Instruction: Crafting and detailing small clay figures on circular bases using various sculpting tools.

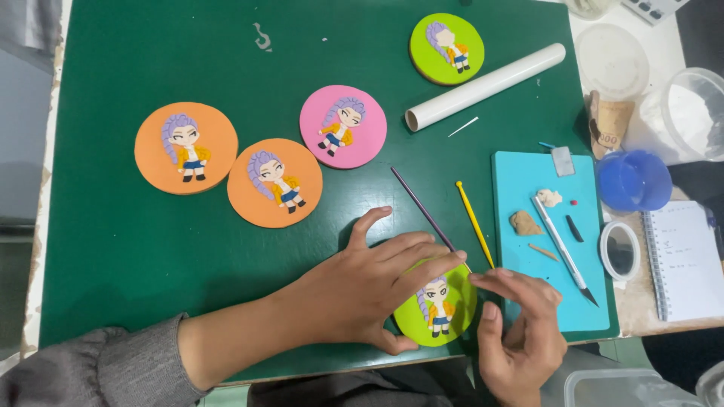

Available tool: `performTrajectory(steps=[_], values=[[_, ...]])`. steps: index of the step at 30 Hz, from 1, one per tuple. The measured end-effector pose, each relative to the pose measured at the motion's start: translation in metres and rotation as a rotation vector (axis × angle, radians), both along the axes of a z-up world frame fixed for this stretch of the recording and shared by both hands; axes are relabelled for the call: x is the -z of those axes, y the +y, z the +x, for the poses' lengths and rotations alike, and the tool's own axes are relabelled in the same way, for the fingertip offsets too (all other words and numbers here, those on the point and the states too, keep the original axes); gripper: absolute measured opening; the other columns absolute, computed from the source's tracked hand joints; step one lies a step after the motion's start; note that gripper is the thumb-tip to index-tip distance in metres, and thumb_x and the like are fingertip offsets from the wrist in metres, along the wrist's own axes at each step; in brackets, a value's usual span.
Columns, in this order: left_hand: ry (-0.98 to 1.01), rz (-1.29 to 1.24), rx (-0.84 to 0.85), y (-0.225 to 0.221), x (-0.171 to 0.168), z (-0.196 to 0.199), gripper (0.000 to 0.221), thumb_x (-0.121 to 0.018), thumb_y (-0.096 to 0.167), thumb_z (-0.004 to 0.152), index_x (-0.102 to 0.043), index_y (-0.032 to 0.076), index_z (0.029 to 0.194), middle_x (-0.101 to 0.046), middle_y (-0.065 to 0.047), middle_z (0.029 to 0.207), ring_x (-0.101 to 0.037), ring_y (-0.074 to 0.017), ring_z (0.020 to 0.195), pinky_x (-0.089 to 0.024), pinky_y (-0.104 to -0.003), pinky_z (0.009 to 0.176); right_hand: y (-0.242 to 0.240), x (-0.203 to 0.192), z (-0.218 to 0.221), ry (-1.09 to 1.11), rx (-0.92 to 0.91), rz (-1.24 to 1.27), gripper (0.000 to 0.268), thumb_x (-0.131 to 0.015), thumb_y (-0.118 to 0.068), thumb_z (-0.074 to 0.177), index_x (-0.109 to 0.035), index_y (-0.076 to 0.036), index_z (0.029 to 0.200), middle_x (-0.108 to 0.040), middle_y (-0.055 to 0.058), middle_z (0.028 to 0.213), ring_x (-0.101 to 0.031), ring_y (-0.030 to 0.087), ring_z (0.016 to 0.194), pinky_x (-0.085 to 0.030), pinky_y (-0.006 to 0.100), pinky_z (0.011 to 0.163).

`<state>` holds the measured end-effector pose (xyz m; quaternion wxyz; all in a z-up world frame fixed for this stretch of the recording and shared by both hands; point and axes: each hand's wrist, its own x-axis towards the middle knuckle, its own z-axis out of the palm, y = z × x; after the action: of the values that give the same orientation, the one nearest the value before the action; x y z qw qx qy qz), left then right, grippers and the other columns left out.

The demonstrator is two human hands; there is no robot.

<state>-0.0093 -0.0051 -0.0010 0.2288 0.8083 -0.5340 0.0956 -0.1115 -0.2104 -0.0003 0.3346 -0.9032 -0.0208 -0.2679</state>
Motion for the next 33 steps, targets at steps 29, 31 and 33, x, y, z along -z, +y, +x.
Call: performTrajectory(steps=[29, 31, 33], values=[[-0.143, 0.182, -0.499, 0.148, -0.039, 0.197, 0.118, -0.087, 0.047, 0.065, -0.033, 0.004, 0.161, -0.055, -0.019, 0.128, -0.046, -0.0386, 0.129, -0.016, -0.059, 0.11, 0.002, 0.008, 0.004, -0.066, 0.181, 0.228, 0.021, -0.055, -0.008, 0.102, -0.062, 0.005, 0.117, -0.068, 0.022, 0.109, -0.067, 0.032, 0.103, -0.057, 0.038, 0.087], [-0.037, 0.199, -0.505, 0.144, -0.033, 0.202, 0.117, -0.087, 0.047, 0.065, -0.031, 0.008, 0.16, -0.057, -0.016, 0.128, -0.046, -0.0365, 0.128, -0.015, -0.057, 0.11, 0.004, 0.006, 0.004, -0.052, 0.195, 0.232, 0.021, -0.055, -0.007, 0.101, -0.062, 0.005, 0.116, -0.068, 0.022, 0.108, -0.067, 0.032, 0.102, -0.057, 0.038, 0.086], [0.213, 0.339, -0.58, 0.14, -0.03, 0.207, 0.12, -0.088, 0.05, 0.062, -0.027, 0.016, 0.161, -0.056, -0.015, 0.138, -0.04, -0.0334, 0.135, -0.015, -0.053, 0.109, 0.006, 0.002, 0.006, -0.069, 0.17, 0.226, 0.02, -0.053, -0.008, 0.102, -0.064, 0.004, 0.113, -0.069, 0.02, 0.105, -0.067, 0.03, 0.098, -0.055, 0.035, 0.084]])
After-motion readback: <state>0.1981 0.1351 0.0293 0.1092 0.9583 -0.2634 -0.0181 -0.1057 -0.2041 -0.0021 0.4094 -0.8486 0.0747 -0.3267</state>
